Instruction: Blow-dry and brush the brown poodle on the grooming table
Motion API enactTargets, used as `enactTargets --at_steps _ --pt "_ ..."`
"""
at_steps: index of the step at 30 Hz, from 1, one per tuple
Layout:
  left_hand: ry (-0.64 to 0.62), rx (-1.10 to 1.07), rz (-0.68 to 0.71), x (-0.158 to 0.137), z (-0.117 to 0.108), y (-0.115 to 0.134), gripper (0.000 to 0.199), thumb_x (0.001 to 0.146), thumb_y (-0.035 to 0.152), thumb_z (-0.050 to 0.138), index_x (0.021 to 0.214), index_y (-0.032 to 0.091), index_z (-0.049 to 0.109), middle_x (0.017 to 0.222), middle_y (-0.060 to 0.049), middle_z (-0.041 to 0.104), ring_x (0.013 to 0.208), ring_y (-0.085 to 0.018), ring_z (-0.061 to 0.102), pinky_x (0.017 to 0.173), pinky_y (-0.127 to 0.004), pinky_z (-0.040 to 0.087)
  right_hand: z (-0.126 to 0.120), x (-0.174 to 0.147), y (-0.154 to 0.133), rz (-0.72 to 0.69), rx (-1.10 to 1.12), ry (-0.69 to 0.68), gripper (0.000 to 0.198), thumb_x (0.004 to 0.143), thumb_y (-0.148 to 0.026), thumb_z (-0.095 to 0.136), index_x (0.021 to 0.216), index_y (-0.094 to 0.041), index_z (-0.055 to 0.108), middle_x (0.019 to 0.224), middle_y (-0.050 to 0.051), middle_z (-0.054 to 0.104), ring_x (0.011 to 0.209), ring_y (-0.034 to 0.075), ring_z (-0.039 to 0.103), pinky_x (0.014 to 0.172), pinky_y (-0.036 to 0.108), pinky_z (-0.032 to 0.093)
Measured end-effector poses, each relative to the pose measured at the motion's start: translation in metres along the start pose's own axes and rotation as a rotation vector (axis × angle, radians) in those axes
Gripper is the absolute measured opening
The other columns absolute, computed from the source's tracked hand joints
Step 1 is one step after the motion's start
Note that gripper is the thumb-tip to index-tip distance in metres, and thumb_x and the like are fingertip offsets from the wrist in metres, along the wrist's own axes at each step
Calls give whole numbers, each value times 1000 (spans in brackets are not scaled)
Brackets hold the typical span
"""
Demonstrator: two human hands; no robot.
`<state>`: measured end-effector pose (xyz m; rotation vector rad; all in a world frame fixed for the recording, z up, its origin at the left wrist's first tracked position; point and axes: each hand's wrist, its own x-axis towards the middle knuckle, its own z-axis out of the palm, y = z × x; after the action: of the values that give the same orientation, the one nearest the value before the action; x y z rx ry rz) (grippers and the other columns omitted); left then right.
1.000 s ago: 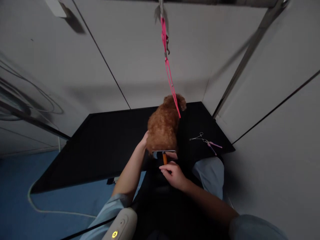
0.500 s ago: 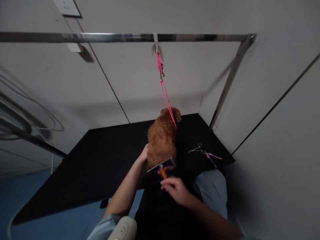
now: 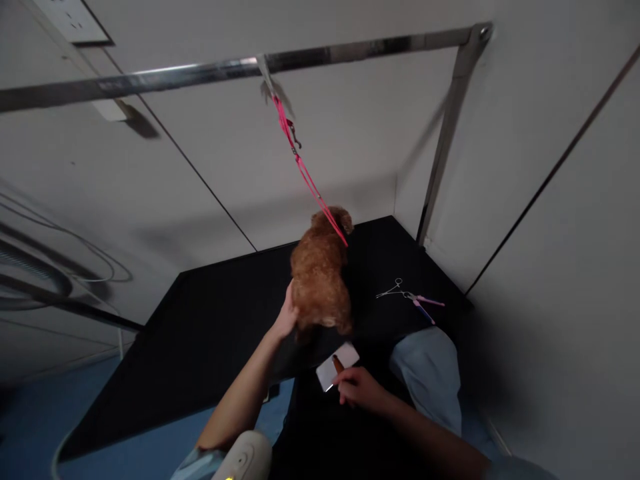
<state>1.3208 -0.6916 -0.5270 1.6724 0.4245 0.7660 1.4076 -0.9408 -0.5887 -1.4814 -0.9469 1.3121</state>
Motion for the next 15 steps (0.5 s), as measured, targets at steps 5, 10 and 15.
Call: enactTargets --at_steps 5,10,15 --pt "1 26 -7 -4 20 6 114 54 58 81 147 18 27 142 -18 46 131 -36 43 109 -48 33 -18 -33 -20 -315 -213 116 40 63 -25 76 101 -22 63 92 4 68 77 18 63 72 31 49" --pt "179 -73 -157 3 37 -1 56 64 60 70 91 11 68 88 -12 72 87 -29 66 82 -41 52 -60 -24 -88 -720 -525 245 5 82 -21 61 84 -22 65 78 3 61 76 18 60 73 32 48" --pt "260 -210 -238 16 30 0 30 65 39 75 77 11 70 76 -12 72 76 -27 65 71 -38 53 -94 -4 -127 -916 -304 457 7 82 -16 61 82 -23 62 93 5 59 99 21 61 89 37 49"
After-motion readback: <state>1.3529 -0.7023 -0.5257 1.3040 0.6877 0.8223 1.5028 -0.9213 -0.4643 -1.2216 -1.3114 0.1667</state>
